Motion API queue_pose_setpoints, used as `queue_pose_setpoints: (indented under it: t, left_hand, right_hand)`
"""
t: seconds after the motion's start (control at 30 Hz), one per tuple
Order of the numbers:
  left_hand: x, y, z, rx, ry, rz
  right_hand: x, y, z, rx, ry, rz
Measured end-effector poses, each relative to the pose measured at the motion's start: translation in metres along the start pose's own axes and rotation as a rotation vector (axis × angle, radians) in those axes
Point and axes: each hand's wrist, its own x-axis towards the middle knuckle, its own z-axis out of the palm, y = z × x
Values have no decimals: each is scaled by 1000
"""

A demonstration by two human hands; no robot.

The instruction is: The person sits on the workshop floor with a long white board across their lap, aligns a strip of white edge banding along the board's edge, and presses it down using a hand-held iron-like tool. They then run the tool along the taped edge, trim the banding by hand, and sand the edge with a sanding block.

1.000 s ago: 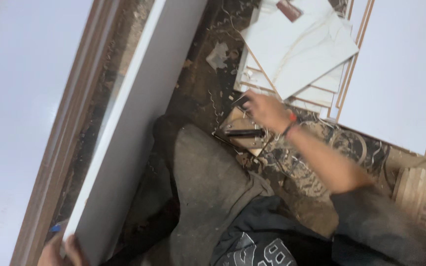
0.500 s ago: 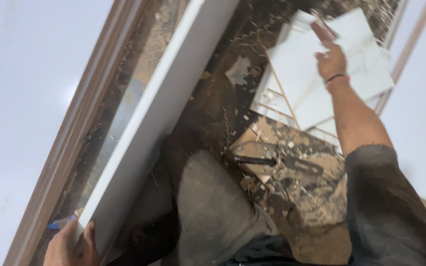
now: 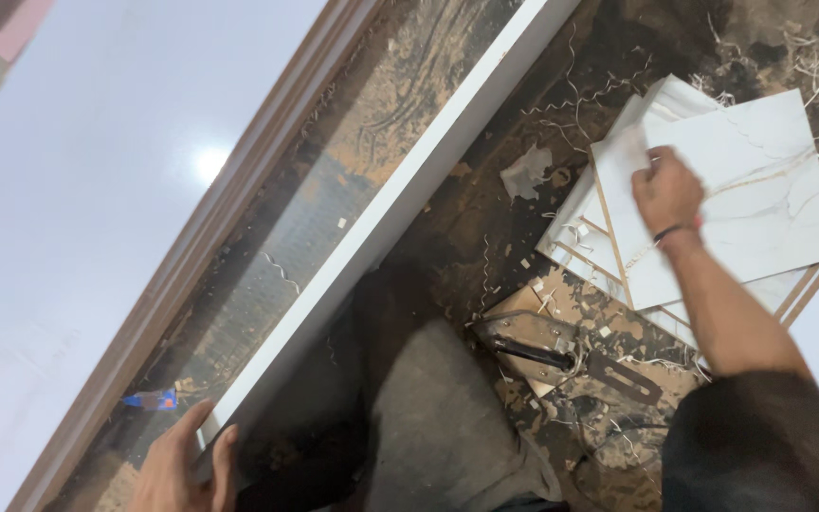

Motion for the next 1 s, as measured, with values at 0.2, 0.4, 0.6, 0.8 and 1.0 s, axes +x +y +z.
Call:
queue_pose_setpoints:
  t: [0.2,0.4,0.6,0.8,1.0]
  left_hand:
    - [16,53,-26,-109,26,-81]
    - [1,55,-47,-323,70,26]
    - [-52,65,-43,-1061,57,-308]
    - [-75,62,-36,-1354,194,-392]
    - [-88,67,-51,-1390,198,-449]
  right_hand:
    - [-132,-170,-21,1119,-503,-183]
    - [-258,-326,-83,1250,-730,-455]
    - [-305,-396,-100,1375,-985,-355]
    - [-320,-416,-124,1409,-1118,-452]
    - [-323,-415,-139,810,-536,-1166]
